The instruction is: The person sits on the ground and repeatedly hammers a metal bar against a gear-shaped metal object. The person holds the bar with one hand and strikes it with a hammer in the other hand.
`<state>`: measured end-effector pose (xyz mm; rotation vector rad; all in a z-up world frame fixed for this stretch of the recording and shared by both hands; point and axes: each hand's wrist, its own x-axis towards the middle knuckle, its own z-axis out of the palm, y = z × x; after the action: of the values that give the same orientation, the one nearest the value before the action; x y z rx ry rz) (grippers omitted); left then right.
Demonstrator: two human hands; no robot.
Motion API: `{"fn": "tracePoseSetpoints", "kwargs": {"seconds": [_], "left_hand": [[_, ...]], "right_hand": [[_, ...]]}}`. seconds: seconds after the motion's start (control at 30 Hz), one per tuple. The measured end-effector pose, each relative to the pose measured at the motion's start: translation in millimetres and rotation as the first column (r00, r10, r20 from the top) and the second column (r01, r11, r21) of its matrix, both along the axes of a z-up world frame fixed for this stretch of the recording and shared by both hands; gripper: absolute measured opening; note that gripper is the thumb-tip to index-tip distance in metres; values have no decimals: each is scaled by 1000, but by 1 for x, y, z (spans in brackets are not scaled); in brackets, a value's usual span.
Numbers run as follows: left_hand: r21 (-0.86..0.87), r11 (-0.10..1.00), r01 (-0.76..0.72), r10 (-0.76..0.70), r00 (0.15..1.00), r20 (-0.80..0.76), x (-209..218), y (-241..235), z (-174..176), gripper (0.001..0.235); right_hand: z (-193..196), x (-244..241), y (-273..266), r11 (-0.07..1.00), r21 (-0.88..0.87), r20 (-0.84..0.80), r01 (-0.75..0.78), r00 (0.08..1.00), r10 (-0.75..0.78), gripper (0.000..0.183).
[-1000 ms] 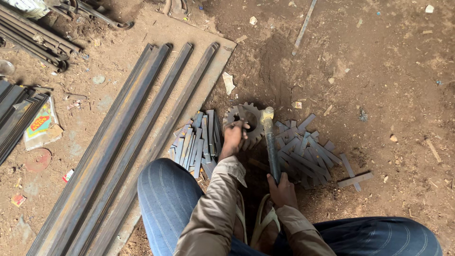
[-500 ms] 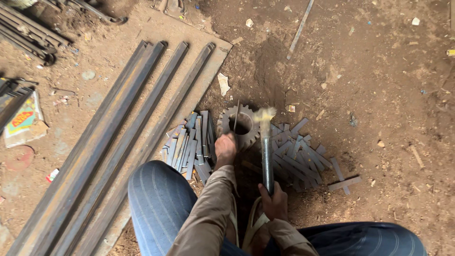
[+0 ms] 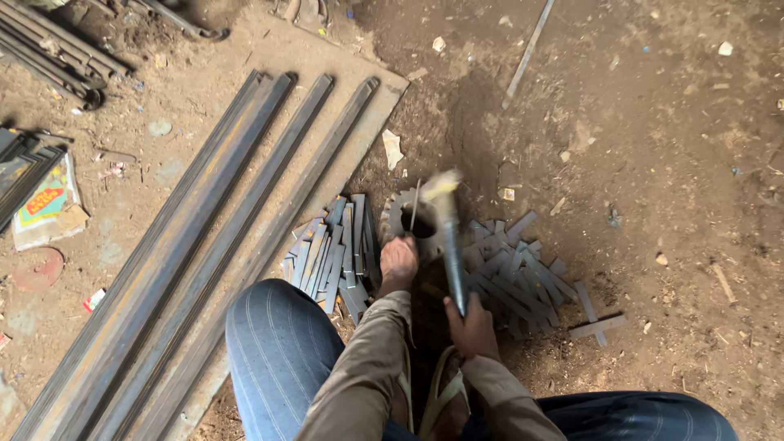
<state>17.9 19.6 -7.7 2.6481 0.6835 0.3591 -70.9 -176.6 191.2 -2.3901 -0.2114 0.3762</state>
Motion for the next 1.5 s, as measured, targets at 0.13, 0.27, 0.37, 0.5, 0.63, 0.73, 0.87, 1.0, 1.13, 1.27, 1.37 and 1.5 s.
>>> {"fn": "tracePoseSetpoints", "kwargs": {"seconds": [0.13,0.27,0.37,0.5,0.63,0.73,0.87,1.0,1.13,1.27,1.37,1.5], "left_hand": [[-238,967,-94,77,994,-77,-8,12,2,38],[-498,852,-162,266,953,145,-9,8,1,50],[-289,954,-81,189,911,366,-22,1,-8,45],[-634,770,77,374,750,545,-32,-7,-17,39],[-901,434,-12,496,838,228,-31,-9,-22,42],[-956,286,-60,558,822,115,-29,-9,-25,36],[-831,543,-119,551,798,246,-24,-11,-24,41],[-930,365,-54,530,833,160,-24,-2,-17,41],[-787,611,-82,388,898,208,-33,-2,-4,49],[-433,896,-99,187,968,166,-32,-5,9,52],[-391,892,-227,181,972,-152,-21,-7,15,52],[-384,918,-94,164,974,153,-8,4,13,51]], "right_hand": [[-15,0,-24,988,103,-3,116,993,-116,48],[-21,-14,-35,988,-1,9,154,988,-154,46],[-10,-26,-26,975,32,-59,220,974,-218,44],[16,-20,-9,960,258,86,108,987,-134,35],[21,-13,10,925,375,295,-58,953,-60,29],[7,-9,17,952,297,255,-72,967,-7,30],[-14,5,12,994,87,-54,-59,996,64,37],[-23,6,-1,983,184,31,9,999,-15,42],[-25,3,-22,993,47,-122,107,988,-100,42],[-29,4,-32,998,14,-157,63,986,-60,48],[-35,2,-34,997,-35,-248,68,966,-75,47],[-46,-4,-30,996,-17,-79,88,993,-89,46]]}}
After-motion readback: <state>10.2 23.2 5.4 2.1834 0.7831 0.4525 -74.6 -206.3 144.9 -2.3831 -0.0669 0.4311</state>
